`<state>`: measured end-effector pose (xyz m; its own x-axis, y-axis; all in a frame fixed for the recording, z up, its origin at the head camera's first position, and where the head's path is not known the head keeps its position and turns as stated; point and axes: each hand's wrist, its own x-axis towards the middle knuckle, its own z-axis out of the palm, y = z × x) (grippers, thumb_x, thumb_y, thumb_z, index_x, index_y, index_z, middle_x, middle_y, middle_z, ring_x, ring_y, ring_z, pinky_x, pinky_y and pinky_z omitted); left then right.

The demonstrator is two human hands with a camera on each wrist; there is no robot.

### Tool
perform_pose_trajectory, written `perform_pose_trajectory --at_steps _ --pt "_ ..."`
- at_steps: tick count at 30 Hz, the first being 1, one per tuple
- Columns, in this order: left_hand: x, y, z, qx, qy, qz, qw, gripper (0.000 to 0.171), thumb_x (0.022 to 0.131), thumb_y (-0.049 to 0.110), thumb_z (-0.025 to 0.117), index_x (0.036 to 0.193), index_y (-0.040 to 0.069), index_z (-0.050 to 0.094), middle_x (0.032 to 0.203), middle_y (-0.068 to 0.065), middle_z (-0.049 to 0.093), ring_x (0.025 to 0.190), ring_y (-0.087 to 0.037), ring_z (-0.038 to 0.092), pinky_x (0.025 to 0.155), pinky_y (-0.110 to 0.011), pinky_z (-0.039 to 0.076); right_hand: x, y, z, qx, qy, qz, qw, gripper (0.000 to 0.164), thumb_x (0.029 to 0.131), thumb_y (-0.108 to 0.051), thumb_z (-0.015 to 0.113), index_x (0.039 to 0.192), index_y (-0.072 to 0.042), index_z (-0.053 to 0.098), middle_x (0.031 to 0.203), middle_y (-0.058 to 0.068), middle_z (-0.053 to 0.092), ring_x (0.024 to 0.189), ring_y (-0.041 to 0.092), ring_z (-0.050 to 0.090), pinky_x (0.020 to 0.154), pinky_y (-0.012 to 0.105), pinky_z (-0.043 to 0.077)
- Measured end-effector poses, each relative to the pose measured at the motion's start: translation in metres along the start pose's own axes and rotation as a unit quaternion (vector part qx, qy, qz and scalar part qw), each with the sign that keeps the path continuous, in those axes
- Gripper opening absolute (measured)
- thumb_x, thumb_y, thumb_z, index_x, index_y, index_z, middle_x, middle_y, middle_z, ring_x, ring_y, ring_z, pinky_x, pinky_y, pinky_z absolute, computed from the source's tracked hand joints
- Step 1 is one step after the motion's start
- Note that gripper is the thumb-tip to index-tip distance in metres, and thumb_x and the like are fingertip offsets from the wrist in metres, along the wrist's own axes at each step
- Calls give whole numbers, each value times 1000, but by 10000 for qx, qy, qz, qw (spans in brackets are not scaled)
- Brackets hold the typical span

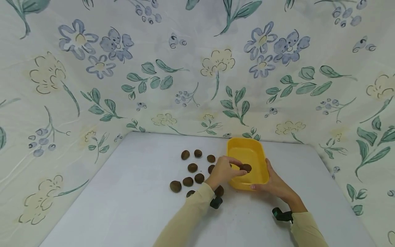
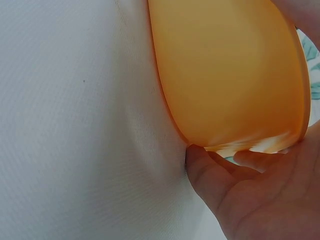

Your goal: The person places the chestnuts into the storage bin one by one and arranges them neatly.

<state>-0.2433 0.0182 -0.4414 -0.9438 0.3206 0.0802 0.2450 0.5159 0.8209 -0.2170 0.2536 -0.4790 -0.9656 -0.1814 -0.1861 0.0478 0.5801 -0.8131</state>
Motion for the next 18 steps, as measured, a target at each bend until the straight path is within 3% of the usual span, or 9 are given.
perform_pose_trajectory --at_steps 6,13,18 --pt "3 3 8 119 -21 167 9998 33 86 34 85 111 12 81 111 0 79 110 -24 69 93 -31 56 1 3 -1 60 -35 -168 9998 137 77 -52 85 165 -23 -15 169 16 23 136 33 45 118 66 35" --pt "10 5 15 86 -125 -53 9999 33 86 34 85 111 14 81 111 3 78 109 -21 67 100 -36 56 -1 0 -1 29 -41 -49 10000 139 76 -54 85 165 -20 -17 173 19 13 145 39 38 119 70 29" --pt "16 5 19 186 -271 164 9993 30 86 33 85 108 12 82 111 3 79 112 -22 67 103 -37 54 -1 0 0 44 -53 -42 10000 139 76 -53 85 165 -21 -17 173 19 13 148 40 36 120 70 28"
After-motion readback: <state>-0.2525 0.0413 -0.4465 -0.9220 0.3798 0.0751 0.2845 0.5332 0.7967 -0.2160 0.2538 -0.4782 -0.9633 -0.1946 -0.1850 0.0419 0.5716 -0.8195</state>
